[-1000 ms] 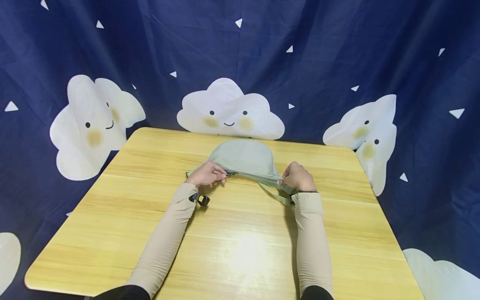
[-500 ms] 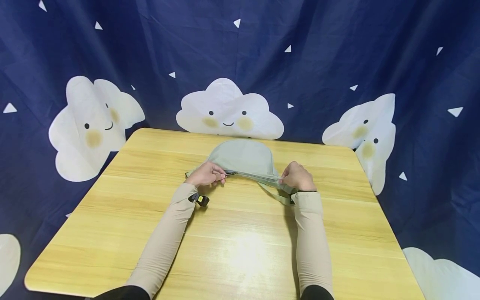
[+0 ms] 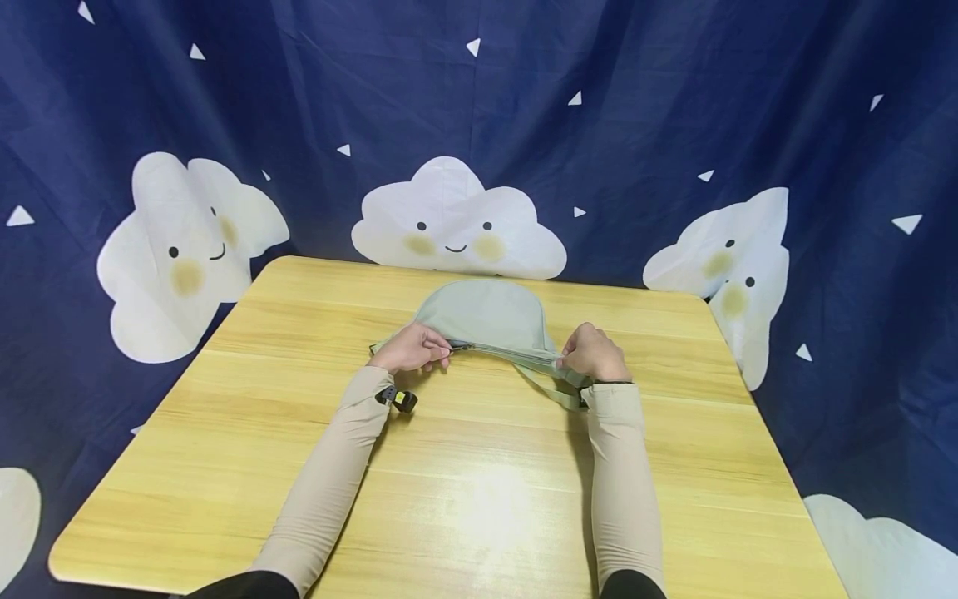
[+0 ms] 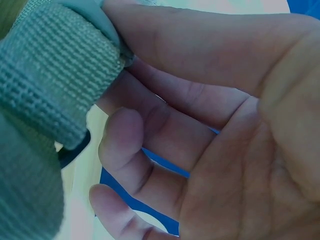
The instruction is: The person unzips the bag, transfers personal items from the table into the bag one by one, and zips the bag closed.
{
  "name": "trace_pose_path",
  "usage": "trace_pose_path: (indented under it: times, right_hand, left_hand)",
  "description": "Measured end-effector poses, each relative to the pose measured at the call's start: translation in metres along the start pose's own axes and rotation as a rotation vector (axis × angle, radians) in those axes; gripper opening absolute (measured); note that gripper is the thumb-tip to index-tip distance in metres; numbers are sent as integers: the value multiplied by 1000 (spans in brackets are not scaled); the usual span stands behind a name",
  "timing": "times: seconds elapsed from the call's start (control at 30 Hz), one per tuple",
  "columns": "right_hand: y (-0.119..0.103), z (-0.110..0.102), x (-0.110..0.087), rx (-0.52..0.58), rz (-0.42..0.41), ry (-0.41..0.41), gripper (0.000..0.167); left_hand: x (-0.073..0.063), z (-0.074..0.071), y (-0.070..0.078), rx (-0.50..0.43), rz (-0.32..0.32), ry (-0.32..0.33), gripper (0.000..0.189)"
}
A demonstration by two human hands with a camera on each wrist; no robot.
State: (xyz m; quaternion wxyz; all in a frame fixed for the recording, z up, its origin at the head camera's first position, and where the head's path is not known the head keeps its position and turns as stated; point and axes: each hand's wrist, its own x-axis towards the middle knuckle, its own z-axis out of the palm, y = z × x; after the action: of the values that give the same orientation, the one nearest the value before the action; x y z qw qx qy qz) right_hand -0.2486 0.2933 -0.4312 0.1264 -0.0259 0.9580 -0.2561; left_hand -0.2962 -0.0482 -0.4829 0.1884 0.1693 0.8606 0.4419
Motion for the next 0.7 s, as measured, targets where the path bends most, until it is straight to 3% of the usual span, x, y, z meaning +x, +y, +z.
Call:
trace_pose_path:
  times: [0.7]
  right_hand:
    - [2, 0, 2, 6, -15, -3, 11]
  left_hand:
    - [-1, -1, 2, -6, -19, -3, 19]
